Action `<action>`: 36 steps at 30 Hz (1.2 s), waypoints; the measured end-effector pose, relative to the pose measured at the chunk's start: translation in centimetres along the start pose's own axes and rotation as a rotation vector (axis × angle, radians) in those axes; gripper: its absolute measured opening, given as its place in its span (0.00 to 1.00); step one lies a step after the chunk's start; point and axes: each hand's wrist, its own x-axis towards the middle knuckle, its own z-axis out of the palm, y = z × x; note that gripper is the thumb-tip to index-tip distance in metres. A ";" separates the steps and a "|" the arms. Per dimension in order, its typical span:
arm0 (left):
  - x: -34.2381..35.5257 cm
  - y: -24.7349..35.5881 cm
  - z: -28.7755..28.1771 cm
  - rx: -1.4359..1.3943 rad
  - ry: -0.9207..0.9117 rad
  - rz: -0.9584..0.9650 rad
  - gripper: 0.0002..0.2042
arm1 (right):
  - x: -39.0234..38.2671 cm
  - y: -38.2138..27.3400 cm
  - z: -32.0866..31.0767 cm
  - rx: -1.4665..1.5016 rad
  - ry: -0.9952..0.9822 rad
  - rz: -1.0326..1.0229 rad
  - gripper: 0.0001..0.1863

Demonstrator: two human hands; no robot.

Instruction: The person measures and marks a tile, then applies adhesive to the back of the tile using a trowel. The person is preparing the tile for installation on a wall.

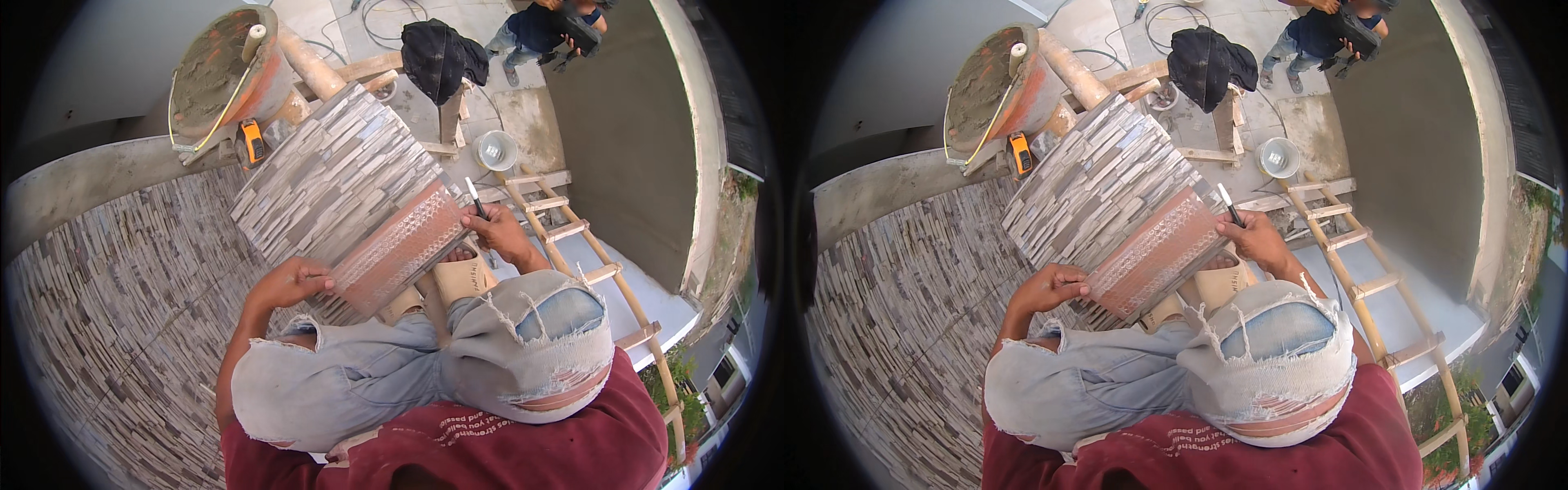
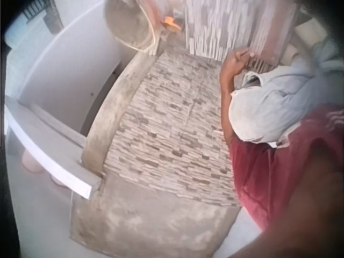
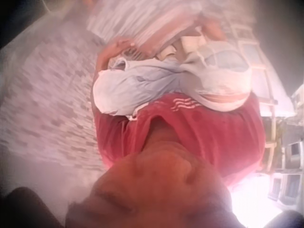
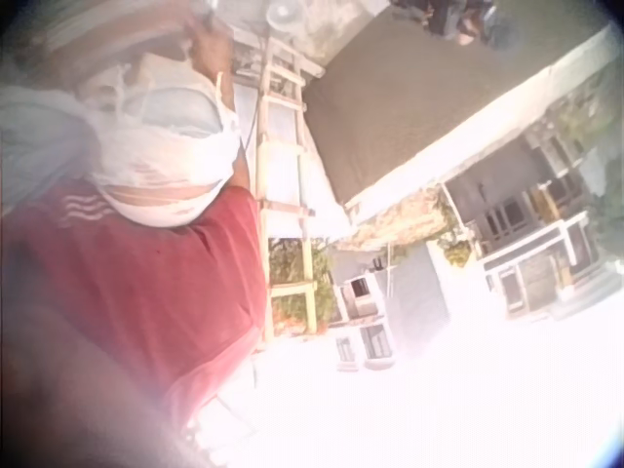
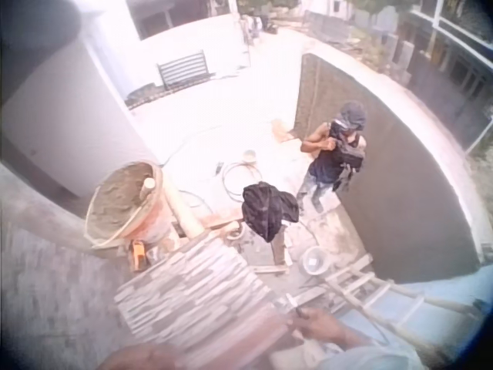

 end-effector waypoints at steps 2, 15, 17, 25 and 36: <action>0.2 0.3 0.2 -0.071 0.055 0.078 0.12 | 0.0 0.1 -0.4 0.042 -0.041 -0.046 0.10; 1.3 -0.4 -0.9 -0.057 0.382 0.158 0.14 | -0.9 -0.6 0.0 0.350 -0.073 -0.114 0.11; 2.1 -1.4 -1.1 -0.345 0.326 0.081 0.13 | -0.6 -1.7 -0.1 0.412 -0.101 -0.145 0.11; 3.2 -1.6 0.4 -0.705 0.354 0.202 0.11 | -0.3 -3.9 -0.2 0.408 -0.090 -0.179 0.11; 2.0 1.1 1.0 -0.526 0.339 0.293 0.17 | 0.4 -1.4 -1.1 0.408 -0.079 -0.147 0.09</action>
